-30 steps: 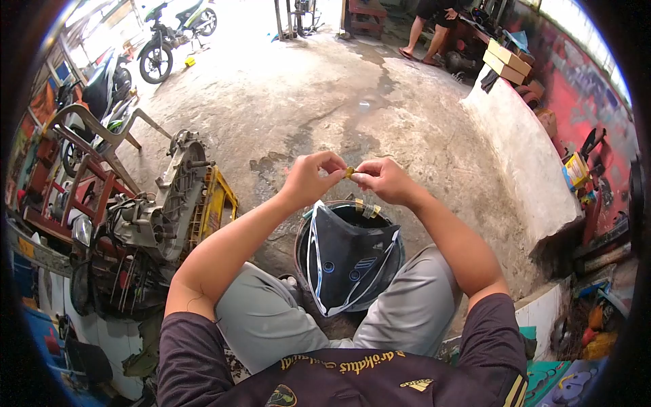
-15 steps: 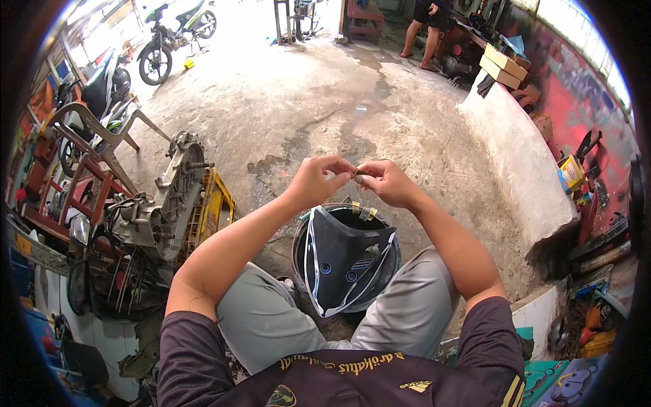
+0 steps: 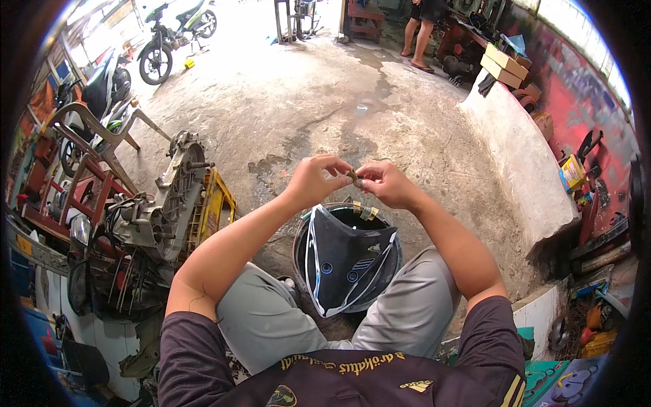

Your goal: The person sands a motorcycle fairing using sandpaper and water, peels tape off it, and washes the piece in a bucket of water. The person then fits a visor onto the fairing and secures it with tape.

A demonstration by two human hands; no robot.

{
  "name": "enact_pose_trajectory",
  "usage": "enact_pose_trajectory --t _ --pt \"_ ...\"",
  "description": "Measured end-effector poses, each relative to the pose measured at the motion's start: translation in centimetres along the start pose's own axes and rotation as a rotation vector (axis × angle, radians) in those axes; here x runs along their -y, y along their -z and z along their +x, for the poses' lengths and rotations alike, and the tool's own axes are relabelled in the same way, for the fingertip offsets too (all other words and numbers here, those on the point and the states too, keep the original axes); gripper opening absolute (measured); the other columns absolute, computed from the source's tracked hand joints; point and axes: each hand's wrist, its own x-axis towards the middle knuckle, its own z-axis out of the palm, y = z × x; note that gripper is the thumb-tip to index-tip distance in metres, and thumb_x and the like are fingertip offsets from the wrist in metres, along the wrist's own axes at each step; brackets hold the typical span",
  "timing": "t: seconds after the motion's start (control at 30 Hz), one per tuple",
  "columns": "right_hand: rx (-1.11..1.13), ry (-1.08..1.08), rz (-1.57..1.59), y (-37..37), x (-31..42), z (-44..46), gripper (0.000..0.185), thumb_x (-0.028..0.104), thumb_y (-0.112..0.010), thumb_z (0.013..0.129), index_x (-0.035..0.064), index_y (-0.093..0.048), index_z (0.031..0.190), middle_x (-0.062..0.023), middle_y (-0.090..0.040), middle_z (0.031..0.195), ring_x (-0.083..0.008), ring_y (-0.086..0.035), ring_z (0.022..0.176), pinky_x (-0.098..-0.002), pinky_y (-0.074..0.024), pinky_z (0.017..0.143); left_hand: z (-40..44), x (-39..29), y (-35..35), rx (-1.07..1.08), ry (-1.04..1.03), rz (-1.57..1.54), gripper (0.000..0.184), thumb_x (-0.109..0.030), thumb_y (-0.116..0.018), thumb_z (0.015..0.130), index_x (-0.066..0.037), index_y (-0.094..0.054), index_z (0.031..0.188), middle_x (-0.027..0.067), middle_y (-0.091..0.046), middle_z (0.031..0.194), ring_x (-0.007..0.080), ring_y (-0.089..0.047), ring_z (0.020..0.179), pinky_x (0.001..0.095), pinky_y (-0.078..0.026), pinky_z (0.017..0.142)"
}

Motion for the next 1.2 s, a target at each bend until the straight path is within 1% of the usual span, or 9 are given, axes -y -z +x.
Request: enact_pose_trajectory --t 0.07,0.2,0.27,0.4,0.47,0.53,0.7,0.97,1.2 --pt "0.005 -0.006 -0.040 0.0 0.3 -0.1 0.019 0.011 -0.069 0.096 -0.0012 -0.072 0.111 -0.0033 -0.070 0.089 -0.0103 -0.063 0.080 -0.0284 -0.0523 0.074 0.0 -0.5 0.2 0.029 0.019 0.079 0.024 -0.019 -0.083 0.083 -0.006 -0.079 0.102 0.0108 -0.075 0.095 0.0197 -0.070 0.090 0.0347 -0.055 0.082" --pt "-0.003 -0.007 -0.033 0.0 0.3 -0.2 0.022 0.014 -0.070 0.096 -0.0004 -0.072 0.112 -0.0029 -0.070 0.088 -0.0102 -0.062 0.079 -0.0288 -0.0517 0.075 0.0 -0.3 0.1 0.018 0.034 0.059 0.023 -0.019 -0.083 0.083 -0.006 -0.078 0.101 0.0108 -0.075 0.092 0.0196 -0.070 0.089 0.0347 -0.055 0.082" --pt "-0.004 -0.013 -0.006 0.0 0.4 -0.2 0.022 0.015 -0.071 0.096 0.0000 -0.072 0.112 -0.0029 -0.071 0.089 -0.0102 -0.062 0.079 -0.0286 -0.0515 0.075 0.0 -0.6 0.3 0.026 0.089 0.036 0.023 -0.019 -0.084 0.082 -0.005 -0.077 0.099 0.0096 -0.075 0.089 0.0184 -0.070 0.087 0.0344 -0.054 0.082" --pt "0.010 -0.032 0.004 0.3 0.2 0.0 0.021 0.010 -0.067 0.096 -0.0018 -0.072 0.113 -0.0042 -0.072 0.090 -0.0105 -0.064 0.082 -0.0281 -0.0526 0.079 -0.1 -0.6 0.3 0.033 0.082 -0.011 0.023 -0.019 -0.086 0.081 -0.005 -0.077 0.098 0.0082 -0.075 0.087 0.0167 -0.070 0.086 0.0338 -0.054 0.082" --pt "0.004 -0.035 0.050 0.2 0.1 0.0 0.020 0.008 -0.065 0.096 -0.0026 -0.071 0.112 -0.0046 -0.072 0.091 -0.0107 -0.065 0.083 -0.0280 -0.0529 0.081 -0.2 -0.3 0.4 0.021 0.076 -0.030 0.023 -0.025 -0.085 0.084 -0.010 -0.078 0.100 -0.0013 -0.076 0.087 0.0099 -0.066 0.083 0.0311 -0.044 0.079" --pt "-0.015 -0.031 0.077 0.1 0.1 -0.1 0.019 0.005 -0.061 0.095 -0.0032 -0.072 0.109 -0.0051 -0.072 0.087 -0.0112 -0.066 0.082 -0.0286 -0.0535 0.079 -0.2 -0.2 0.4 0.023 0.076 -0.035 0.023 -0.024 -0.085 0.084 -0.010 -0.078 0.100 -0.0016 -0.075 0.087 0.0095 -0.066 0.082 0.0309 -0.043 0.079" --pt "-0.012 -0.012 0.111 0.1 -0.5 0.2 0.018 0.006 -0.063 0.096 -0.0032 -0.072 0.108 -0.0049 -0.072 0.087 -0.0114 -0.066 0.082 -0.0282 -0.0533 0.078 -0.1 -0.1 0.4 0.035 0.093 -0.069 0.022 -0.024 -0.085 0.084 -0.010 -0.079 0.100 -0.0017 -0.075 0.087 0.0083 -0.065 0.083 0.0305 -0.042 0.078" --pt "-0.042 -0.040 0.112 0.1 -0.5 0.3 0.017 0.009 -0.065 0.096 -0.0027 -0.072 0.106 -0.0034 -0.070 0.085 -0.0104 -0.064 0.079 -0.0274 -0.0520 0.076 -0.1 0.1 0.4 0.012 0.101 -0.045 0.023 -0.018 -0.078 0.090 -0.008 -0.080 0.110 -0.0004 -0.077 0.092 0.0070 -0.057 0.077 0.0271 -0.043 0.070" --pt "-0.045 -0.029 0.109 0.1 -0.9 0.4 0.017 0.011 -0.066 0.097 -0.0021 -0.072 0.105 -0.0027 -0.069 0.084 -0.0100 -0.063 0.078 -0.0275 -0.0516 0.075 0.0 1.1 -0.1 -0.001 0.110 -0.076 0.023 -0.015 -0.074 0.093 -0.008 -0.079 0.114 0.0023 -0.077 0.095 0.0080 -0.057 0.079 0.0284 -0.048 0.074"
